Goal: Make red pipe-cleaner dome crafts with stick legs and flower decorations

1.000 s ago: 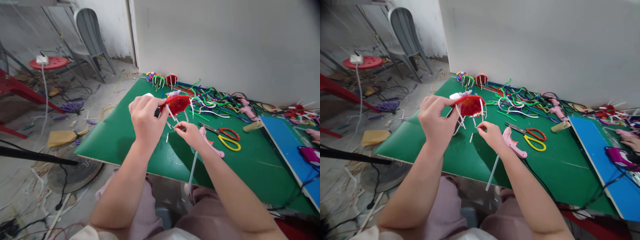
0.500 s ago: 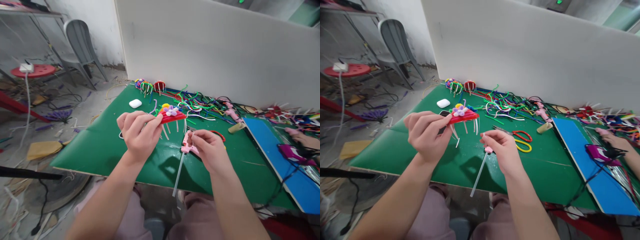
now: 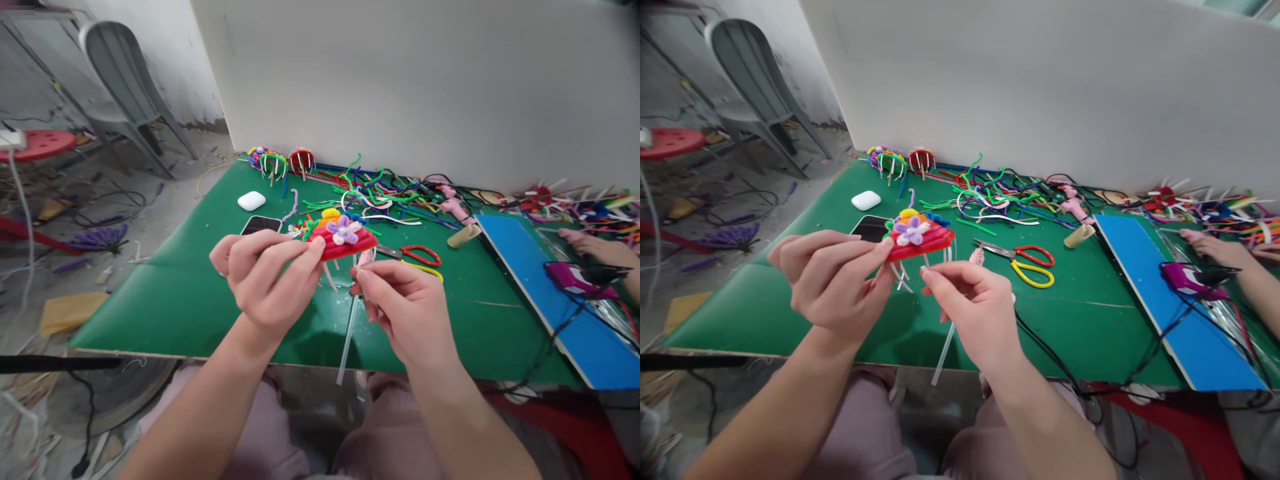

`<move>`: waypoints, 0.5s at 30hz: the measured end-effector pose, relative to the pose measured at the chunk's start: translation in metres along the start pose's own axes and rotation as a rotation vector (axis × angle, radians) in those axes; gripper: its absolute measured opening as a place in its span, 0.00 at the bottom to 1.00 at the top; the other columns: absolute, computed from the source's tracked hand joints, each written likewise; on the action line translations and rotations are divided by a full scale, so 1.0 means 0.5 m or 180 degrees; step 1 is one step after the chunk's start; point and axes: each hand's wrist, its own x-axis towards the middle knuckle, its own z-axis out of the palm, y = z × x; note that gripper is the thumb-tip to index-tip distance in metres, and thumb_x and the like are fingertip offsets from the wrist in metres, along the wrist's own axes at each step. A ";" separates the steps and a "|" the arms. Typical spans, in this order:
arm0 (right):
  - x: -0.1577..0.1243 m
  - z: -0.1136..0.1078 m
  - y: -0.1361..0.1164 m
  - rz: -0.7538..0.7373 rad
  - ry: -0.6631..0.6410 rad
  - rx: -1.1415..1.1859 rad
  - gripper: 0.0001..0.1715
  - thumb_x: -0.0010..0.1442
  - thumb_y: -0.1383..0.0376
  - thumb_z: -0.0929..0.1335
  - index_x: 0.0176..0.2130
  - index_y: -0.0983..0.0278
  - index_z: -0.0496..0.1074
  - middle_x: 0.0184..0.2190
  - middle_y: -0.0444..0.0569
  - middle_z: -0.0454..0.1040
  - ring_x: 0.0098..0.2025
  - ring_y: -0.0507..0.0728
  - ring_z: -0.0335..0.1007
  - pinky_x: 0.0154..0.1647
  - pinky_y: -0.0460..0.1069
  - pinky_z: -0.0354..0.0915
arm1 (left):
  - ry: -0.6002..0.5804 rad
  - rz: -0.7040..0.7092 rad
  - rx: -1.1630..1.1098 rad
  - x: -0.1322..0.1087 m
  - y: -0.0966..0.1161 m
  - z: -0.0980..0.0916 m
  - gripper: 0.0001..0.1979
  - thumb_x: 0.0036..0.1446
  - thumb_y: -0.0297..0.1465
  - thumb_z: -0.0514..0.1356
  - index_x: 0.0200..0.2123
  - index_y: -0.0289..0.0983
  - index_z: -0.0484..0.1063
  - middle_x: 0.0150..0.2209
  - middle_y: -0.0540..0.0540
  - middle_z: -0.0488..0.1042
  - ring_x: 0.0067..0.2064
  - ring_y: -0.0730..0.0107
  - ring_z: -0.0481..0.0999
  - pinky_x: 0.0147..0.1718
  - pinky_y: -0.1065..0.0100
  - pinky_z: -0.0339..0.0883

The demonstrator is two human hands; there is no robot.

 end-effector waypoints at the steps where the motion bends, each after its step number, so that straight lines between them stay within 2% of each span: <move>1: 0.001 0.001 0.000 -0.0001 0.0026 0.0001 0.05 0.49 0.61 0.73 0.29 0.60 0.78 0.20 0.42 0.75 0.15 0.45 0.61 0.12 0.39 0.57 | -0.0012 0.0008 0.0002 0.001 0.002 0.000 0.13 0.44 0.26 0.66 0.34 0.45 0.72 0.26 0.53 0.76 0.33 0.64 0.73 0.35 0.58 0.58; 15: -0.002 0.006 0.003 -0.0084 0.0152 0.0121 0.07 0.50 0.61 0.71 0.25 0.61 0.74 0.18 0.40 0.71 0.13 0.44 0.56 0.10 0.39 0.52 | 0.0048 0.0110 -0.0119 -0.003 0.003 0.001 0.12 0.47 0.27 0.64 0.37 0.46 0.73 0.26 0.52 0.75 0.34 0.65 0.72 0.34 0.58 0.56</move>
